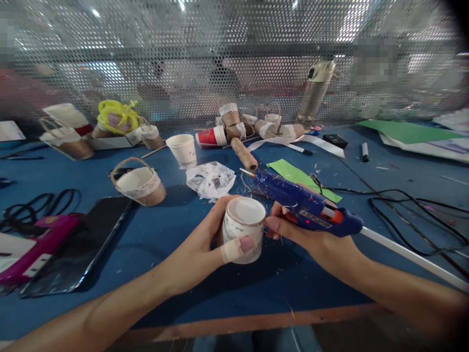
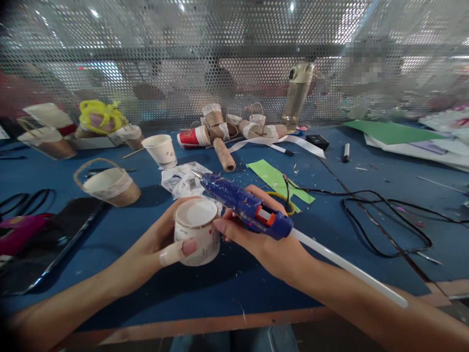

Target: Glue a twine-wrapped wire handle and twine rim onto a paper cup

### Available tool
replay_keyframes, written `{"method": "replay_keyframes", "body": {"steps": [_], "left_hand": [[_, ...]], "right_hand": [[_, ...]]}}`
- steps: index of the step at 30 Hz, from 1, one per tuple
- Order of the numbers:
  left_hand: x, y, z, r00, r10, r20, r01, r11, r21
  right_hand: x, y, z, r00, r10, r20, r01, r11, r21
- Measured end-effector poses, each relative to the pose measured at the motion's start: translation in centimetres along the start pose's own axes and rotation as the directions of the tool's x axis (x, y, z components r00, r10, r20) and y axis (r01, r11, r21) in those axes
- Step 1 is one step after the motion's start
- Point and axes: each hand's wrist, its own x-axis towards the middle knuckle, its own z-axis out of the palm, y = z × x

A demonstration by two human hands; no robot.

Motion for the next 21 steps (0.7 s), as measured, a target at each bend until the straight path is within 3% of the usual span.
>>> {"method": "replay_keyframes", "body": {"steps": [3, 12, 21], "left_hand": [[-0.05, -0.01, 0.07, 1.0, -0.006, -0.022, 0.007, 1.0, 0.026], [0.06, 0.36, 0.09, 0.995, -0.097, 0.033, 0.101, 0.987, -0.123], [-0.01, 0.09, -0.2, 0.998, -0.053, 0.023, 0.052, 0.998, 0.032]], "right_hand": [[0.04, 0.18, 0.08, 0.999, 0.023, -0.029, -0.022, 0.999, 0.038], [0.15, -0.19, 0.05, 0.999, 0.029, 0.029, -0.03, 0.999, 0.045], [-0.01, -0.01, -0.11, 0.999, 0.043, 0.028, -0.043, 0.999, 0.012]]}}
